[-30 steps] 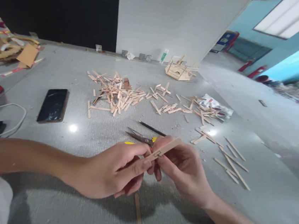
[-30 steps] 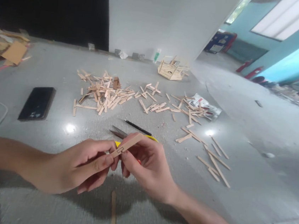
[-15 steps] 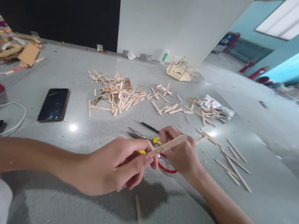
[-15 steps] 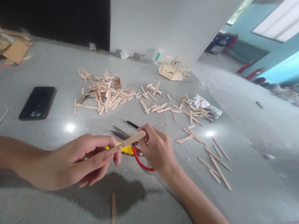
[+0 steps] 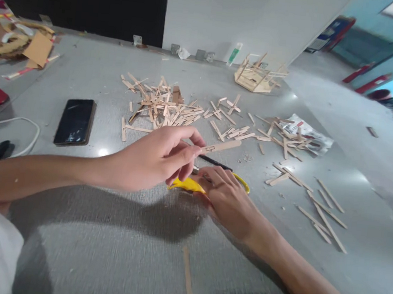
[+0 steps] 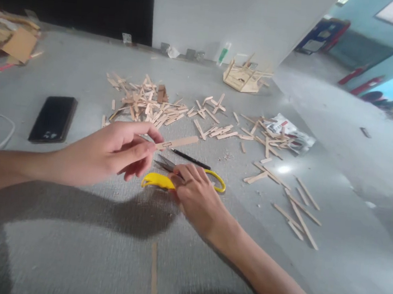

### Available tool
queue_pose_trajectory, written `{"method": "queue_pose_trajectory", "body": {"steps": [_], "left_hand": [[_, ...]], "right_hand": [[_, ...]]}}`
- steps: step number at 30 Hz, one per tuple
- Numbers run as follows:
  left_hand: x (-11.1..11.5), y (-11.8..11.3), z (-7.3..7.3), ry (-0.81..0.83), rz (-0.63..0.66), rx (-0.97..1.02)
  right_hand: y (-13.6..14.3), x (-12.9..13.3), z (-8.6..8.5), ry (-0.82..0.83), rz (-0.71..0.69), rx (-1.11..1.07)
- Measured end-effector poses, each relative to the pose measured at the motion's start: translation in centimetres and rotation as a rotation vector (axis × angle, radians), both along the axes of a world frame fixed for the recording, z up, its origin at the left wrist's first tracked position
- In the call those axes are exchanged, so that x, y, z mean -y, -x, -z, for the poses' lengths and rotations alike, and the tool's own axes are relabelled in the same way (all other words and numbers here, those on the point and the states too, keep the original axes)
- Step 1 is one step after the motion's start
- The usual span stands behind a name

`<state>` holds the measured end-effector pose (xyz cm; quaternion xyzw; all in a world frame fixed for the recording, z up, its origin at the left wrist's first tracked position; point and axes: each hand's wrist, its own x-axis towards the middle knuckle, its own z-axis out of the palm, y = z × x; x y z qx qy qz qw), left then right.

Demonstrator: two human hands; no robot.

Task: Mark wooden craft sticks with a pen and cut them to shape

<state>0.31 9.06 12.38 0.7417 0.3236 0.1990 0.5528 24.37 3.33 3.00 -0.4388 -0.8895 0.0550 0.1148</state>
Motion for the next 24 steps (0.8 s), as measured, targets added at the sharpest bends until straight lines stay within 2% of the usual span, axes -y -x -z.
{"method": "queue_pose_trajectory", "body": {"steps": [2,4,8,11,14,17,19,22,24], "left_hand": [[-0.1,0.0,0.1,0.006,-0.006,-0.001],[-0.1,0.1,0.1,0.016,-0.008,-0.011],[0.2,0.0,0.0,0.032,-0.011,-0.039],[0.4,-0.2,0.2,0.046,0.001,-0.036],[0.3,-0.4,0.7,0.008,-0.014,-0.045],[-0.1,-0.5,1.4,-0.128,-0.039,-0.099],[-0.6,-0.6,2.1,-0.171,0.0,-0.159],[-1.2,-0.7,3.6,-0.077,0.112,-0.248],[-1.4,-0.9,4.7,0.001,0.148,-0.285]], "right_hand": [[-0.2,-0.1,-0.1,0.038,0.069,-0.056],[-0.8,-0.4,0.0,0.076,0.195,-0.181],[-1.9,-1.5,-0.3,0.052,0.526,-0.667],[-2.3,-2.2,-0.8,-0.041,0.565,-1.06],[-2.3,-2.4,-1.2,-0.055,0.52,-1.276],[-2.3,-2.0,-1.1,-0.05,0.51,-1.358],[-2.4,-1.8,-0.9,-0.088,0.54,-1.281],[-2.4,-1.5,-0.6,-0.112,0.564,-1.129],[-2.3,-1.4,-0.5,-0.108,0.54,-1.128]]}}
